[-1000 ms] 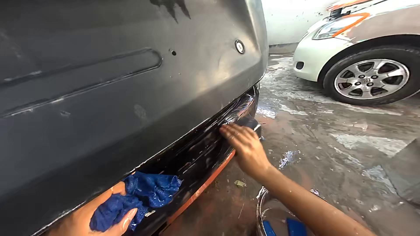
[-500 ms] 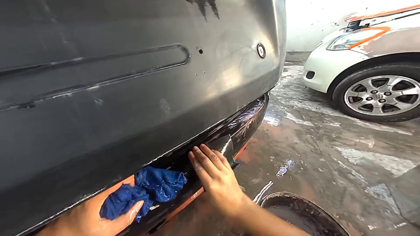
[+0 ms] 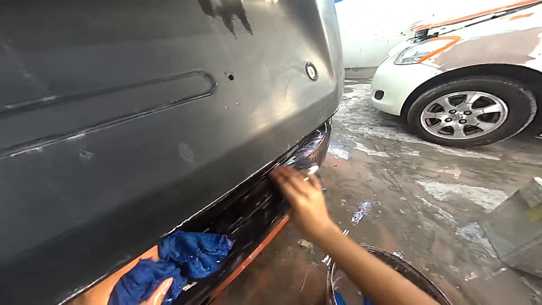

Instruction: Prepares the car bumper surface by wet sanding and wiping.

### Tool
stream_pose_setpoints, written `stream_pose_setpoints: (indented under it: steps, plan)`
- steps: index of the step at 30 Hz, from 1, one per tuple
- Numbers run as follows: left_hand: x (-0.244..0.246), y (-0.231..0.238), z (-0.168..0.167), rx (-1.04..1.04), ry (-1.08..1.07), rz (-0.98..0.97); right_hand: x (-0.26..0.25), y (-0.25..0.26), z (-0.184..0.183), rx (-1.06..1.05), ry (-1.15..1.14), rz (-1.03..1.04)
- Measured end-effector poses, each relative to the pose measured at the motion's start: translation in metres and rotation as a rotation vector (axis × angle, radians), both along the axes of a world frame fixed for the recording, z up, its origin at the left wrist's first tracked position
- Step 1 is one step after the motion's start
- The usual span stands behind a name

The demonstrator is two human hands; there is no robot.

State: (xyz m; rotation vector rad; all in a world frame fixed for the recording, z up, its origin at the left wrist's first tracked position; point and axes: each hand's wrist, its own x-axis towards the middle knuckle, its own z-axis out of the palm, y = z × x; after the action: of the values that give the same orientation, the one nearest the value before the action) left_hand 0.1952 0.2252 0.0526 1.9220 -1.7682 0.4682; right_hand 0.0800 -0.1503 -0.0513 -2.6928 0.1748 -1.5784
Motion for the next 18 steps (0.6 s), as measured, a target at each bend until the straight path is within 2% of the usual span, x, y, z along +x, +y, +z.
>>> stream_pose_setpoints:
  steps: [2, 6, 7, 9, 12, 14, 16, 18]
  plan:
    - [-0.001, -0.001, -0.006, -0.052, -0.013, 0.021, 0.003, 0.000, -0.003, 0.068, 0.020, -0.078]
    - [-0.002, 0.000, -0.014, -0.155, -0.110, 0.139, -0.002, 0.124, -0.002, 0.061, -0.014, 0.107]
    - [-0.002, 0.000, -0.018, -0.186, -0.133, 0.183, -0.003, 0.134, -0.002, 0.016, 0.000, 0.154]
    - [-0.005, 0.001, -0.022, -0.249, -0.148, 0.268, -0.003, 0.110, -0.002, -0.021, 0.020, 0.164]
    - [-0.002, -0.002, -0.022, -0.332, -0.108, 0.337, 0.001, 0.047, -0.008, 0.040, 0.005, -0.037]
    - [-0.001, -0.001, -0.021, -0.357, -0.007, 0.289, -0.004, 0.065, -0.009, 0.100, 0.025, -0.085]
    - [0.004, 0.001, -0.019, -0.357, 0.094, 0.201, -0.013, 0.115, -0.010, 0.082, 0.007, 0.022]
    - [0.005, 0.004, -0.016, -0.339, 0.159, 0.145, -0.018, 0.128, -0.014, 0.011, 0.012, 0.141]
